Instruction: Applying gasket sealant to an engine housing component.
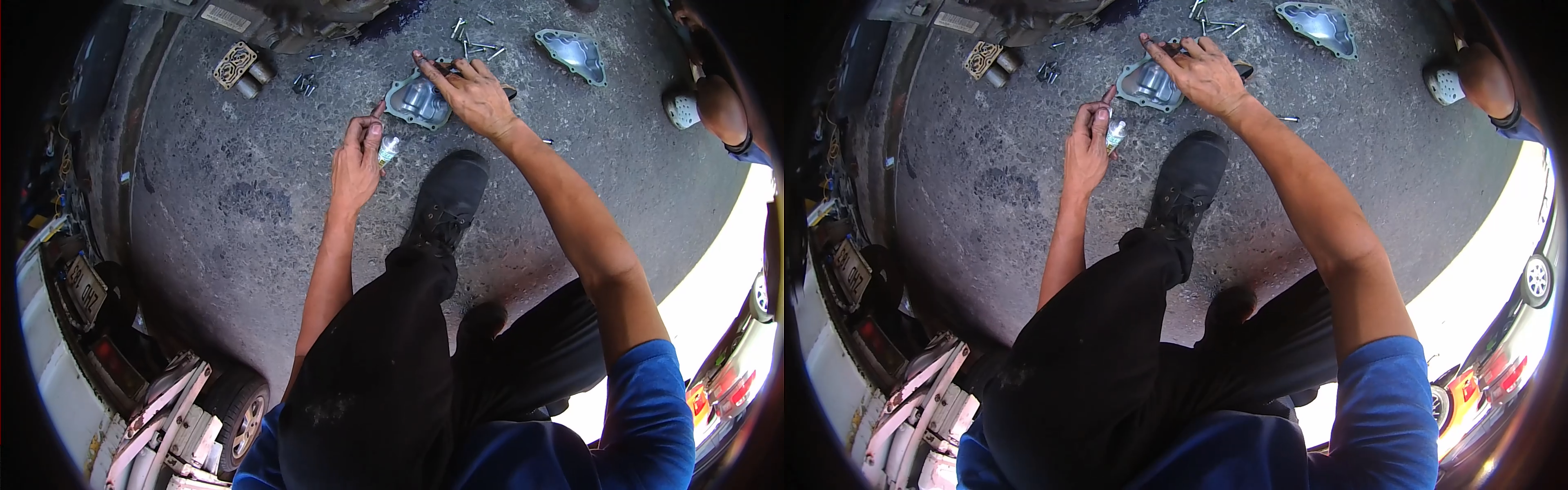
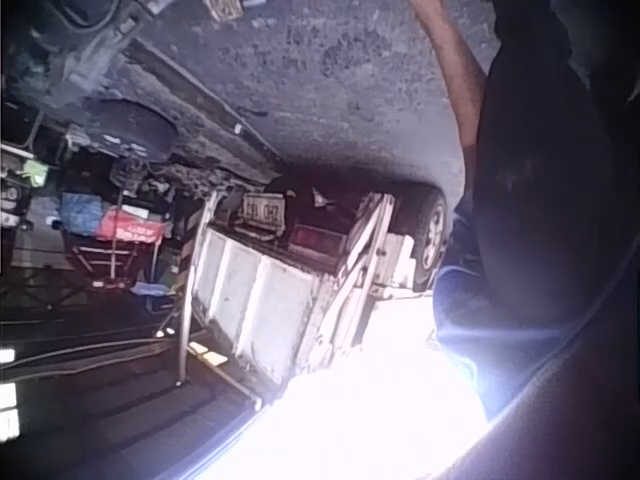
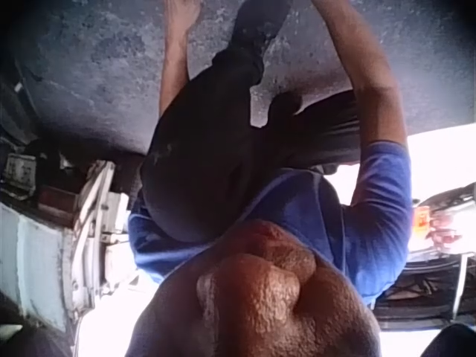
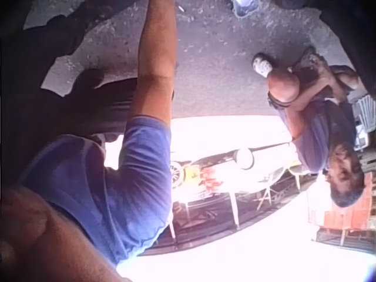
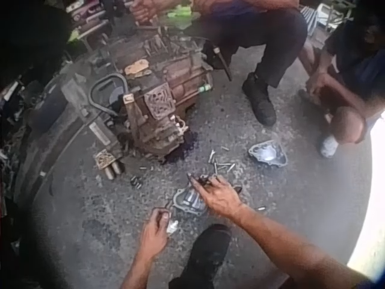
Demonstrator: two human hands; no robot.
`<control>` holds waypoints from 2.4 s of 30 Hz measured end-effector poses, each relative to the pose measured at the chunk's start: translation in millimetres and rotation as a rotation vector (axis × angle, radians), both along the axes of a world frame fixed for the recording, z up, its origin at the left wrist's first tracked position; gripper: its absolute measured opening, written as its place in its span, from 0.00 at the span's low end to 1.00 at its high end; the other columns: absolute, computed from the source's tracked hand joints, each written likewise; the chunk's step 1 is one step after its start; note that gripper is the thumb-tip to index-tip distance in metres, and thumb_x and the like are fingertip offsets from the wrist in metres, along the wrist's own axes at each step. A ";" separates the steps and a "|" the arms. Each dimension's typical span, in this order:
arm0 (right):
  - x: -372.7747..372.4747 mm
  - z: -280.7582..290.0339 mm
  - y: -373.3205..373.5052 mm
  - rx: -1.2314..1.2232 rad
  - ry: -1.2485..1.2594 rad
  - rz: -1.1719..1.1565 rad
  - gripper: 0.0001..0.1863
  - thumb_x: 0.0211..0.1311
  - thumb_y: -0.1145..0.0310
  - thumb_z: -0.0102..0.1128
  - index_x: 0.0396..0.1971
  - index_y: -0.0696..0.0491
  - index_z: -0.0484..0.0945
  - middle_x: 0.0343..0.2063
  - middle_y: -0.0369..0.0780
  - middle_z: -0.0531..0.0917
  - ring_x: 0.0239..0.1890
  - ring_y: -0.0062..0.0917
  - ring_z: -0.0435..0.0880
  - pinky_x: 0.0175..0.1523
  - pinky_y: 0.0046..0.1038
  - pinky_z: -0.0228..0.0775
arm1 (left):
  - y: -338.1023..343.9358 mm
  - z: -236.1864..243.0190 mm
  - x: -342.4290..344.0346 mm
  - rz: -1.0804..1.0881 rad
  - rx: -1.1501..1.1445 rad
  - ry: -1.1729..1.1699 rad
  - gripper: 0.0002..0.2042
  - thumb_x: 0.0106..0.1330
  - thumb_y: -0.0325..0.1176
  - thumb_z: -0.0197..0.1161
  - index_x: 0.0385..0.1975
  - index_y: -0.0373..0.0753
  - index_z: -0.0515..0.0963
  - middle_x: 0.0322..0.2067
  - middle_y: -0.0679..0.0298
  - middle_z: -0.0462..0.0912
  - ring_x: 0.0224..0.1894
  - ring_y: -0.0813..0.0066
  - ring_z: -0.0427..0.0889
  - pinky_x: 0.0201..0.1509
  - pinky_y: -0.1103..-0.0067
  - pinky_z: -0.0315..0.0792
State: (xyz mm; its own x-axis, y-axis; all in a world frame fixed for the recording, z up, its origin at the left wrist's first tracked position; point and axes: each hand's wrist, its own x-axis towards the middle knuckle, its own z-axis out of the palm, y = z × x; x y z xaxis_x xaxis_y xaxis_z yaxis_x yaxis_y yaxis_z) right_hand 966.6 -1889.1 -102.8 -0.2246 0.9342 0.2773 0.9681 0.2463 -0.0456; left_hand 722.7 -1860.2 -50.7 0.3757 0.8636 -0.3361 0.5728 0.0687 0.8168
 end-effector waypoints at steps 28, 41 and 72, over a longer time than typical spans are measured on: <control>10.5 7.3 -11.3 -0.128 0.266 -0.562 0.37 0.60 0.71 0.58 0.72 0.48 0.61 0.31 0.47 0.87 0.43 0.47 0.83 0.58 0.40 0.74 | -10.3 -3.5 -0.7 -0.013 0.015 -0.012 0.20 0.77 0.52 0.47 0.48 0.39 0.72 0.30 0.56 0.83 0.22 0.66 0.83 0.25 0.71 0.75; 16.7 -0.1 -5.0 -0.043 0.186 -0.472 0.37 0.56 0.73 0.60 0.69 0.53 0.64 0.23 0.47 0.85 0.37 0.41 0.84 0.47 0.38 0.78 | -11.7 -5.4 1.7 -0.004 -0.006 0.000 0.20 0.77 0.52 0.47 0.48 0.39 0.72 0.30 0.57 0.83 0.22 0.67 0.83 0.25 0.71 0.75; -41.9 25.7 -60.7 -0.267 0.309 -0.220 0.35 0.53 0.76 0.59 0.66 0.57 0.68 0.23 0.43 0.84 0.42 0.37 0.80 0.49 0.36 0.73 | -10.7 -8.8 -5.3 0.041 0.023 -0.026 0.19 0.78 0.50 0.48 0.48 0.38 0.72 0.32 0.55 0.84 0.23 0.71 0.82 0.23 0.73 0.76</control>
